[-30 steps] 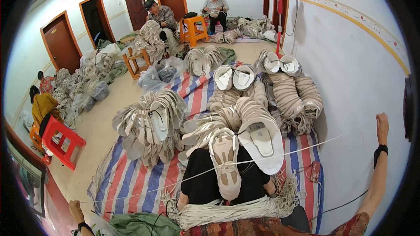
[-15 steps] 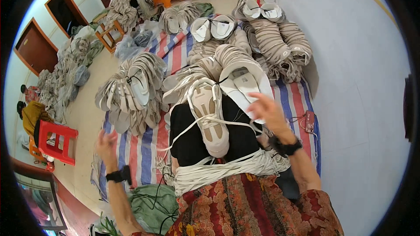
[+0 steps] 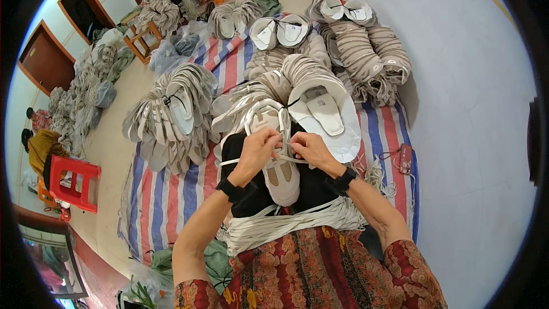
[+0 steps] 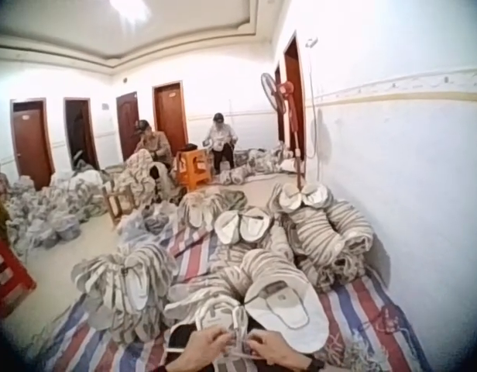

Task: The recorder is lacing a white and tan athletic shoe while seated among many other shoe components.

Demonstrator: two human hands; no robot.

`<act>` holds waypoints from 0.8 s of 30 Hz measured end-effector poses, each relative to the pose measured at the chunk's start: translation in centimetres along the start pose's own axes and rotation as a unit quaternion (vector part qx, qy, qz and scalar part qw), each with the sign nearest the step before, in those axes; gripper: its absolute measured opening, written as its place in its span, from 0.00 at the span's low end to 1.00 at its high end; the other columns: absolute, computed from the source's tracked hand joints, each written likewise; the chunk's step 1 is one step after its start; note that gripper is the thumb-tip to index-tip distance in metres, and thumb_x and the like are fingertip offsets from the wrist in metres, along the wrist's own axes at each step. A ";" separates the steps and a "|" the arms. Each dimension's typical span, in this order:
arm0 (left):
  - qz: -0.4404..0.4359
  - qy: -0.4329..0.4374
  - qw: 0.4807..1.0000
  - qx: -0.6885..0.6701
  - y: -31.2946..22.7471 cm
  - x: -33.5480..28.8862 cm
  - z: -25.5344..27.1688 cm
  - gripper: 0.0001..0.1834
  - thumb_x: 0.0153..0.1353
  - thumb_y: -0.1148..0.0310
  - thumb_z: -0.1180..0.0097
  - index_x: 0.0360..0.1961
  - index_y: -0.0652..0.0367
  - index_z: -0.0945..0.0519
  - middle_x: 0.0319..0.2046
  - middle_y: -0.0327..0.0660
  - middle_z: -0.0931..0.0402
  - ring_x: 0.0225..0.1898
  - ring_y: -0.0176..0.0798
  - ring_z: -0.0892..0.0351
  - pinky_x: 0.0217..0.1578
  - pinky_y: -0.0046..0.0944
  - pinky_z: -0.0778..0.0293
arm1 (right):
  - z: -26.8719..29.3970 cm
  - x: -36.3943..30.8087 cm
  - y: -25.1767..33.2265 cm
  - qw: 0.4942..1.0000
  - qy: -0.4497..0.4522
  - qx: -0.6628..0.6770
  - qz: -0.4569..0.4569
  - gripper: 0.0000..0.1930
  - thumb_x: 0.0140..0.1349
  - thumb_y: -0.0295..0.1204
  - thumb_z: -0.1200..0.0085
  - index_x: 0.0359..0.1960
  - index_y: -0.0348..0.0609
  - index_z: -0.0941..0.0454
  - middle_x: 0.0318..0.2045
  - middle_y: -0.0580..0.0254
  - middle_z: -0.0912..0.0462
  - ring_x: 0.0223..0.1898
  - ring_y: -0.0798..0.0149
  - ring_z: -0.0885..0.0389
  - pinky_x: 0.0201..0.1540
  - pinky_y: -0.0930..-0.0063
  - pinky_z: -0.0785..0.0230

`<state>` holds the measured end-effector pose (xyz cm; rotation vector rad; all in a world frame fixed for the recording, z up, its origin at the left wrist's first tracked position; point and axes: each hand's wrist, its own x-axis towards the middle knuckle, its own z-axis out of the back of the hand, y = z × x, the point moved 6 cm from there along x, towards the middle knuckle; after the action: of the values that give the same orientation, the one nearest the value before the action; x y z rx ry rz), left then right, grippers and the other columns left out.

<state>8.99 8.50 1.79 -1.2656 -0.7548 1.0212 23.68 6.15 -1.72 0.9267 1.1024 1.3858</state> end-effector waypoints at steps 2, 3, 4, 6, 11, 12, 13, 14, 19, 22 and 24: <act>-0.001 0.009 0.997 0.071 -0.8 0.2 -0.6 0.08 0.60 0.71 0.53 0.32 0.66 0.25 0.25 0.40 0.24 0.23 0.28 0.25 0.21 0.26 0.28 | 0.1 0.1 -0.1 1.000 0.018 -0.016 0.018 0.07 0.53 0.27 0.53 0.27 0.36 0.25 0.17 0.64 0.23 0.19 0.73 0.26 0.23 0.78 0.33; -0.031 0.010 0.992 0.123 -1.1 0.3 -0.8 0.08 0.60 0.71 0.53 0.31 0.66 0.25 0.25 0.40 0.24 0.24 0.28 0.25 0.21 0.26 0.28 | 0.2 0.1 -0.2 1.000 0.018 -0.016 0.017 0.07 0.53 0.27 0.53 0.27 0.36 0.25 0.17 0.64 0.23 0.19 0.73 0.26 0.23 0.78 0.33; -0.060 0.009 0.983 0.176 -1.5 0.2 -0.8 0.08 0.60 0.71 0.53 0.31 0.65 0.25 0.25 0.40 0.24 0.24 0.28 0.25 0.21 0.27 0.28 | 0.2 0.1 -0.1 0.999 0.021 -0.018 0.021 0.07 0.53 0.27 0.53 0.26 0.36 0.25 0.17 0.64 0.23 0.19 0.72 0.26 0.23 0.78 0.34; -0.059 0.003 0.982 0.177 -0.9 0.5 -0.7 0.08 0.60 0.71 0.53 0.31 0.65 0.25 0.25 0.39 0.24 0.25 0.27 0.25 0.21 0.27 0.28 | 0.1 0.2 0.2 0.999 0.027 -0.020 0.027 0.07 0.53 0.26 0.53 0.26 0.36 0.25 0.17 0.64 0.23 0.19 0.72 0.26 0.23 0.77 0.34; 0.015 0.021 0.997 0.072 -0.7 0.5 -0.9 0.09 0.61 0.70 0.55 0.31 0.64 0.26 0.27 0.39 0.23 0.27 0.27 0.24 0.20 0.27 0.27 | 0.5 0.4 0.5 0.991 0.056 -0.095 0.069 0.07 0.51 0.29 0.53 0.26 0.37 0.25 0.17 0.57 0.23 0.18 0.65 0.26 0.23 0.72 0.35; 0.023 0.020 0.997 0.075 -0.8 0.5 -0.9 0.09 0.61 0.70 0.55 0.31 0.64 0.26 0.28 0.39 0.23 0.28 0.27 0.24 0.20 0.27 0.27 | 0.4 0.5 0.3 0.991 0.055 -0.095 0.070 0.07 0.51 0.29 0.53 0.26 0.37 0.25 0.17 0.57 0.23 0.18 0.65 0.26 0.23 0.72 0.35; 0.032 0.019 0.996 0.078 -0.7 0.5 -0.8 0.09 0.61 0.69 0.55 0.32 0.64 0.26 0.28 0.39 0.23 0.29 0.27 0.24 0.20 0.27 0.27 | 0.4 0.6 0.5 0.990 0.037 -0.109 0.083 0.08 0.51 0.29 0.53 0.25 0.37 0.26 0.17 0.55 0.24 0.19 0.61 0.26 0.23 0.70 0.35; 0.032 0.019 0.996 0.078 -0.7 0.5 -0.8 0.09 0.61 0.69 0.55 0.32 0.64 0.26 0.28 0.39 0.23 0.29 0.27 0.24 0.20 0.27 0.27 | 0.4 0.7 0.6 0.988 0.019 -0.122 0.096 0.08 0.51 0.30 0.53 0.25 0.38 0.26 0.17 0.53 0.24 0.19 0.58 0.25 0.24 0.68 0.35; 0.024 0.019 0.995 0.093 -0.7 0.4 -0.8 0.07 0.60 0.70 0.54 0.31 0.63 0.26 0.27 0.37 0.23 0.29 0.28 0.23 0.22 0.26 0.29 | 0.3 0.3 0.6 0.987 -0.008 -0.126 0.096 0.08 0.51 0.30 0.53 0.24 0.37 0.26 0.18 0.51 0.24 0.20 0.55 0.25 0.24 0.67 0.35; -0.078 0.019 0.978 0.192 -0.8 0.4 -1.2 0.06 0.59 0.71 0.52 0.30 0.64 0.27 0.24 0.37 0.24 0.28 0.28 0.23 0.23 0.26 0.31 | 0.1 0.5 0.7 0.988 -0.001 -0.112 0.104 0.08 0.51 0.30 0.53 0.25 0.37 0.26 0.18 0.50 0.25 0.20 0.55 0.25 0.25 0.67 0.35; -0.082 0.012 0.977 0.196 -0.9 0.3 -1.2 0.06 0.58 0.72 0.51 0.30 0.64 0.26 0.23 0.37 0.24 0.27 0.27 0.23 0.23 0.26 0.32 | 0.1 0.6 0.8 0.987 -0.001 -0.109 0.116 0.08 0.51 0.30 0.53 0.25 0.37 0.26 0.18 0.50 0.24 0.20 0.56 0.25 0.25 0.67 0.34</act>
<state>10.37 8.30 2.39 -0.8593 -0.5925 0.9621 23.48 6.77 -0.96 0.9147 0.8398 1.6587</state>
